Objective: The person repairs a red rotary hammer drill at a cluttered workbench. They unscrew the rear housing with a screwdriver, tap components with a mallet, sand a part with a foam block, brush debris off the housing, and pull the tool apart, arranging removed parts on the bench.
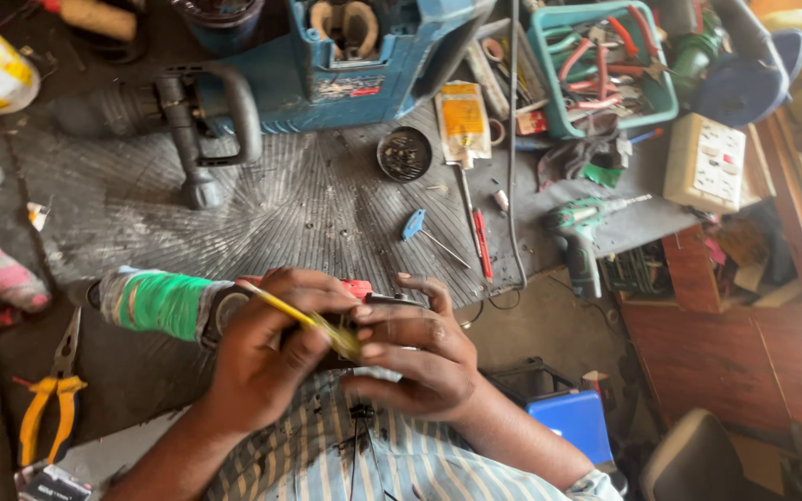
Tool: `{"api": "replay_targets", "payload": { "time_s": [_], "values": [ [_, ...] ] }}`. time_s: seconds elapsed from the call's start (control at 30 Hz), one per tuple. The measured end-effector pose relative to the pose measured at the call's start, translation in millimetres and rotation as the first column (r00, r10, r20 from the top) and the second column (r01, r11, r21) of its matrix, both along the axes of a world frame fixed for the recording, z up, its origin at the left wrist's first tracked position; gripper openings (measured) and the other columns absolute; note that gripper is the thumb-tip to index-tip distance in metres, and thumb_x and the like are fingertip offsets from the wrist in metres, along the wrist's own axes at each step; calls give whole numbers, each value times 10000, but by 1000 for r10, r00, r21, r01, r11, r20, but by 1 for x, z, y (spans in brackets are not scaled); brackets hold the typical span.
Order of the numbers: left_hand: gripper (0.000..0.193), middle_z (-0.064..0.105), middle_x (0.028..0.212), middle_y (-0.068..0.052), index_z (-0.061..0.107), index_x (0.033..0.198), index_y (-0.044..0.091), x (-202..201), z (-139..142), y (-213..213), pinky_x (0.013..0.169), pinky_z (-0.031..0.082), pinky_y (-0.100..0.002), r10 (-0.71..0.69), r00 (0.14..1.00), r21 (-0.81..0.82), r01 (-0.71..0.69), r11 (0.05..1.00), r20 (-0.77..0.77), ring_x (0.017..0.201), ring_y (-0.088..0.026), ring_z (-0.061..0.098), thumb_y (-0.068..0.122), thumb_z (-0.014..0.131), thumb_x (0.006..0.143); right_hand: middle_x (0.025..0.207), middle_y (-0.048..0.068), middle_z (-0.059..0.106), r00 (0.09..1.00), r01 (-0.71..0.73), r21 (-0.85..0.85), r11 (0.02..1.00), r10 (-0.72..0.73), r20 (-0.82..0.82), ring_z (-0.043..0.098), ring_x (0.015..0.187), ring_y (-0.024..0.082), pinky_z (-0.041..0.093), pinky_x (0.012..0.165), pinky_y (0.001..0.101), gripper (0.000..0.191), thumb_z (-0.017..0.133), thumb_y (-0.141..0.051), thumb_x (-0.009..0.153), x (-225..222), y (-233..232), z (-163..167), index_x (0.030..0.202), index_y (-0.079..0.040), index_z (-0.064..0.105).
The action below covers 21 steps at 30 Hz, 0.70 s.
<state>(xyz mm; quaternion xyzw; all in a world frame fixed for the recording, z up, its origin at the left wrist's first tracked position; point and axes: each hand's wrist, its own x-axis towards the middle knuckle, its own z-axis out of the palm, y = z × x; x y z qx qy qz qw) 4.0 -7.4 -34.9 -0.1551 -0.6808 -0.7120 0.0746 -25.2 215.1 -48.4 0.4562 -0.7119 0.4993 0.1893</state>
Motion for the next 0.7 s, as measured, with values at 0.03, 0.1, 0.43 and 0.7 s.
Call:
{"api": "replay_targets", "payload": {
  "time_s": [0.03, 0.1, 0.43, 0.7],
  "values": [
    [378, 669, 1182, -150, 666, 1140, 18, 1, -4, 1, 1022, 524, -376, -22, 997, 167, 10, 986, 69, 1162, -218, 638, 380, 559, 1117, 1210, 123, 623, 999, -39, -10, 999, 39, -18, 654, 1220, 341, 423, 1156, 567, 657, 897, -369, 892, -5, -2, 0, 1324, -64, 508],
    [359, 684, 1085, -159, 691, 1086, 20, 0, -10, -4, 938, 548, -395, 4, 987, 342, -60, 938, 161, 1038, -226, 661, 368, 608, 1074, 1244, 162, 602, 989, -57, -54, 997, 64, 132, 637, 1224, 342, 446, 1159, 569, 753, 861, -472, 872, -13, -2, 1, 1359, -24, 501],
    [435, 569, 1493, -98, 767, 1212, 84, -3, 3, 32, 1270, 340, -477, 271, 947, -148, -297, 943, -174, 1443, -248, 494, 441, 542, 1106, 1090, 154, 729, 959, -161, 245, 956, 93, 269, 691, 1001, 284, 520, 914, 434, 559, 890, -316, 815, -32, 3, 41, 1213, -5, 651],
    [578, 645, 1320, -130, 549, 1500, 64, -15, 18, 1, 1142, 347, -516, 150, 925, -711, -366, 600, -349, 1257, -304, 578, 408, 450, 1046, 991, 97, 669, 955, -121, 422, 899, -11, 296, 693, 847, 267, 555, 756, 364, 233, 643, -37, 920, -44, 18, 113, 1151, -25, 615]
  ]
}}
